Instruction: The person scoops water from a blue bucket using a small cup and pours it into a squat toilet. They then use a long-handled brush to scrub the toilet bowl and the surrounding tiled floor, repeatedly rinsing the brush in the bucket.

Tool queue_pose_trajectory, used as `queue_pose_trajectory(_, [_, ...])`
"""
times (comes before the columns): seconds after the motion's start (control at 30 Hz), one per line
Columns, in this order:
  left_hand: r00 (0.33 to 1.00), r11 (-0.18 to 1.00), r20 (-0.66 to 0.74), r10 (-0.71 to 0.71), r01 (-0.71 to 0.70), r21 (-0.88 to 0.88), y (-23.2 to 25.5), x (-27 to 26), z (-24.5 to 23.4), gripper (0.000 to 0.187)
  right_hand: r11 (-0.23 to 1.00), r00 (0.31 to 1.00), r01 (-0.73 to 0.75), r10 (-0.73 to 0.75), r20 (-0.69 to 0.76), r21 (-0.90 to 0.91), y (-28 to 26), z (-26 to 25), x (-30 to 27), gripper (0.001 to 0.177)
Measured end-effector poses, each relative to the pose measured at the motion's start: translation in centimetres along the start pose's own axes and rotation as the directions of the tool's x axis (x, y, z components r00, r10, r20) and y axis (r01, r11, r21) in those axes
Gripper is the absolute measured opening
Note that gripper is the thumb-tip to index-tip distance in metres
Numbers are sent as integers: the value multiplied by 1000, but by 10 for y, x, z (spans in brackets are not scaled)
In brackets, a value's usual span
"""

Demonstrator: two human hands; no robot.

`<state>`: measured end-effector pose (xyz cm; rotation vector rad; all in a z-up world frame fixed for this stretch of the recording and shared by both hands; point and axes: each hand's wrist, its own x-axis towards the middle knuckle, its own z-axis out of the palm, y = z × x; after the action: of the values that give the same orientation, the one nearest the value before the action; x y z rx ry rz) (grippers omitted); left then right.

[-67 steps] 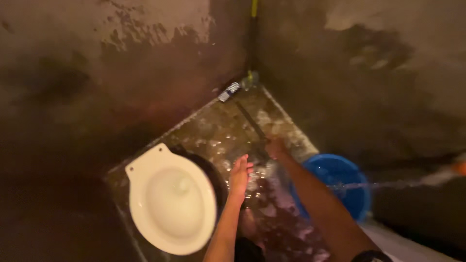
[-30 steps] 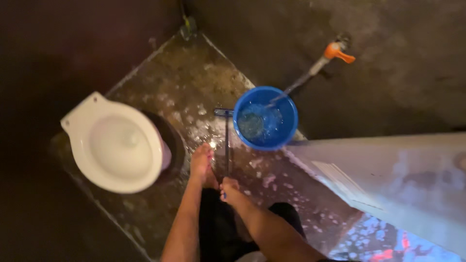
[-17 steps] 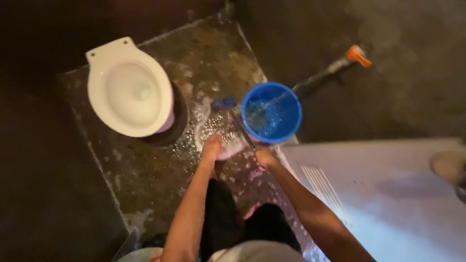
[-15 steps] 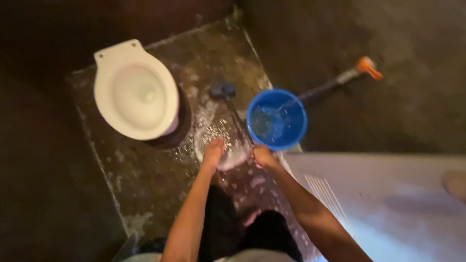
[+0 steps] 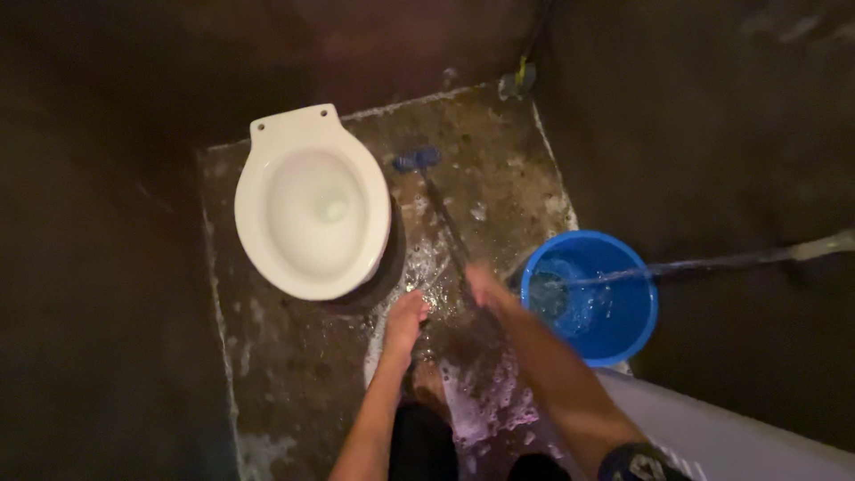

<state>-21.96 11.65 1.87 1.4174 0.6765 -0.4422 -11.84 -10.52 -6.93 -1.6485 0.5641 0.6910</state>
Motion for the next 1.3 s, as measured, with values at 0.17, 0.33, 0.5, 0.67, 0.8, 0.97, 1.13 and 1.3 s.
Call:
queue_pose_trajectory(0.17, [987,988,-88,-133,125,-92,-49,-58,17,39,988,989,-147,147,-12,-57,87,-17,-129,28])
queue_pose_trajectory(0.33, [964,953,-15,-266,261,-155,-50,-165,79,34,956,960,-276,279,16,-97,138,-48,-252,30])
queue_pose_trajectory(0.5, [986,982,78,-150,157,-102,-75,-201,138,32,923,921,-382,384,73,-33,144,-73,-287,35])
queue_pose_trajectory(0.67, [999,999,36,22,-21,-36,-72,-189,164,28,977,979,-196,199,-35,86,117,-92,-265,24])
queue_pose_trajectory(0.8, [981,984,98,167,-159,-84,-42,-177,144,27,989,992,-108,113,-49,97,39,-112,-159,42])
queue_pose_trajectory(0.97, [994,995,50,-102,101,27,-9,-133,86,26,993,993,-107,105,-54,-42,5,-110,-92,36])
queue_pose_trajectory(1.13, [992,992,127,-12,-4,126,-26,-55,64,22,961,966,-257,257,12,99,36,-70,-169,32])
queue_pose_trajectory(1.3, [943,959,232,236,-265,100,8,-24,80,22,937,955,-295,289,61,188,9,-79,-185,29])
